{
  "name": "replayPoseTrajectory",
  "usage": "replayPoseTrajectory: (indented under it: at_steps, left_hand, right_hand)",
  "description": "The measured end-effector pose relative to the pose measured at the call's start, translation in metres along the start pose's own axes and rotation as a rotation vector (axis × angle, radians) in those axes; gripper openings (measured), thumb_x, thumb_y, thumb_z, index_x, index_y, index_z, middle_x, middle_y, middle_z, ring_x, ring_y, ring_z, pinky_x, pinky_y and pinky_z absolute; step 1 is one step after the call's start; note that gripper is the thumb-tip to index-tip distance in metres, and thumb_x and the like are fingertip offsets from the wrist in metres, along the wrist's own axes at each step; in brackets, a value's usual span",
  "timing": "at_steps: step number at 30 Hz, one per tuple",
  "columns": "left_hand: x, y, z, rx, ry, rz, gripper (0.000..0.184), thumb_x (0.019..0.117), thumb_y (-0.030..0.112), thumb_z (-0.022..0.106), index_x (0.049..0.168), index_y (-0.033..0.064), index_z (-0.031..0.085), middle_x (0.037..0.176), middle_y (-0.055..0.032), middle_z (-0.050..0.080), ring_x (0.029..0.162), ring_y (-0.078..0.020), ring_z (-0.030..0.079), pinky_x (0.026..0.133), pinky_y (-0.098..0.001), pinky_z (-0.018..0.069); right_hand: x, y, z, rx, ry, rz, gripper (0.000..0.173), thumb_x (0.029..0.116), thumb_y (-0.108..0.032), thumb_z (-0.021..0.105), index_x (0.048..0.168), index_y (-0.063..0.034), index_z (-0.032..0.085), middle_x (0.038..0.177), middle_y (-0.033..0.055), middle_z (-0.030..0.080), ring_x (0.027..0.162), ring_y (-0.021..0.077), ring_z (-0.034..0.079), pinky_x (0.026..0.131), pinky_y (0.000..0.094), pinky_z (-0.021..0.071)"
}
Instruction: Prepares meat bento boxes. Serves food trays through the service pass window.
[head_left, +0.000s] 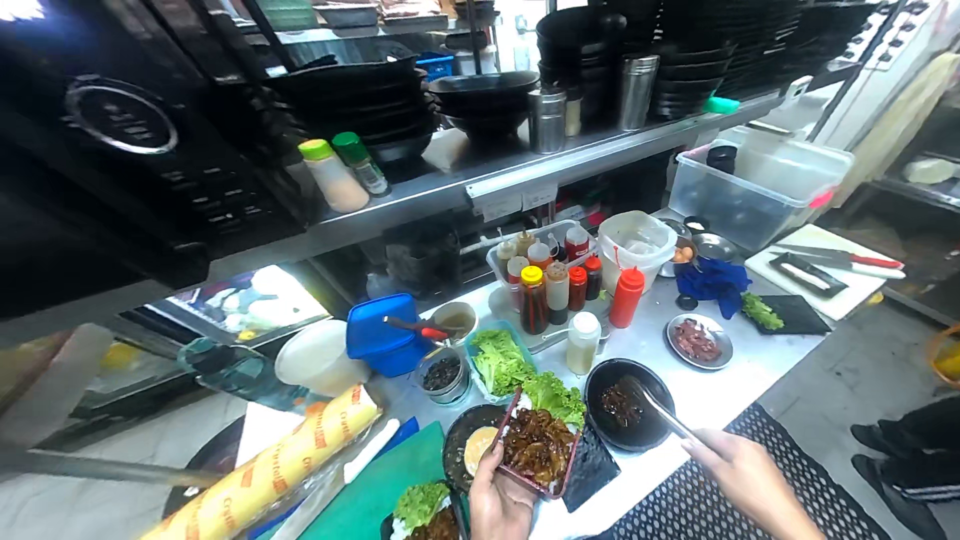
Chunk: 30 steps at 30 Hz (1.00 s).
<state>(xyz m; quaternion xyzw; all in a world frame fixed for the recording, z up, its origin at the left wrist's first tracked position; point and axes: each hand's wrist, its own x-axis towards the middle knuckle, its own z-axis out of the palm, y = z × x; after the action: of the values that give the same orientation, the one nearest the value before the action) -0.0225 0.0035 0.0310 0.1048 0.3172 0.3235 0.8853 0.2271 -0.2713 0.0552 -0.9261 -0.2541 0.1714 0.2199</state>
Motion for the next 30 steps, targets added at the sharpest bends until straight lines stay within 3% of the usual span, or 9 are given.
replayPoseTrajectory:
  at_steps: [5,10,16,21,27,30]
  left_hand:
    - [0.007,-0.011,0.0,-0.015,-0.032,-0.043,0.043,0.0997,0.027,0.055,0.137,0.0076,0.051,0.126,-0.0267,0.064,0.112,-0.0447,0.066,0.089,-0.0678,0.0536]
    - [0.007,-0.02,0.007,-0.001,-0.049,-0.075,0.042,0.1013,0.026,0.052,0.139,0.0083,0.051,0.127,-0.0262,0.064,0.112,-0.0437,0.066,0.089,-0.0669,0.0542]
    - [0.006,-0.018,0.004,-0.02,-0.081,-0.08,0.043,0.0995,0.025,0.054,0.139,0.0088,0.05,0.127,-0.0262,0.064,0.112,-0.0439,0.066,0.089,-0.0661,0.0543]
    - [0.003,-0.018,0.004,-0.033,-0.098,-0.062,0.042,0.0988,0.023,0.054,0.138,0.0081,0.05,0.125,-0.0262,0.065,0.111,-0.0424,0.066,0.089,-0.0642,0.055]
    - [-0.005,-0.011,-0.001,-0.069,-0.105,-0.069,0.041,0.0995,0.026,0.052,0.137,0.0091,0.053,0.126,-0.0252,0.065,0.113,-0.0426,0.066,0.091,-0.0661,0.0536]
    - [-0.014,-0.001,-0.006,-0.096,-0.106,-0.055,0.039,0.0996,0.027,0.052,0.135,0.0095,0.055,0.124,-0.0239,0.067,0.112,-0.0406,0.067,0.091,-0.0652,0.0543]
  right_hand:
    - [-0.047,-0.05,-0.046,0.146,-0.044,-0.297,0.032,0.0989,-0.052,0.064,0.112,-0.0273,0.078,0.082,-0.0044,0.075,0.071,0.0102,0.069,0.067,0.0442,0.0588]
    - [-0.067,-0.088,-0.027,-0.217,-0.085,-0.459,0.048,0.0978,-0.066,0.055,0.107,-0.0228,0.073,0.077,0.0012,0.071,0.069,0.0218,0.069,0.058,0.0519,0.0559]
    - [-0.071,-0.09,-0.043,-0.183,-0.022,-0.478,0.048,0.0996,-0.063,0.055,0.114,-0.0213,0.074,0.079,0.0015,0.072,0.069,0.02,0.069,0.059,0.0487,0.0564]
    - [-0.078,-0.101,-0.033,-0.314,-0.137,-0.52,0.046,0.1014,-0.062,0.051,0.108,-0.0227,0.074,0.084,0.002,0.074,0.074,0.0236,0.073,0.06,0.053,0.0572]
    - [-0.063,-0.098,-0.031,-0.311,-0.038,-0.537,0.045,0.1012,-0.065,0.048,0.107,-0.0264,0.072,0.078,-0.0021,0.071,0.068,0.0192,0.07,0.055,0.0486,0.0553]
    - [-0.053,-0.089,-0.027,-0.098,0.021,-0.546,0.042,0.1,-0.061,0.056,0.117,-0.0269,0.074,0.079,-0.0038,0.072,0.067,0.0136,0.068,0.059,0.0451,0.0567]
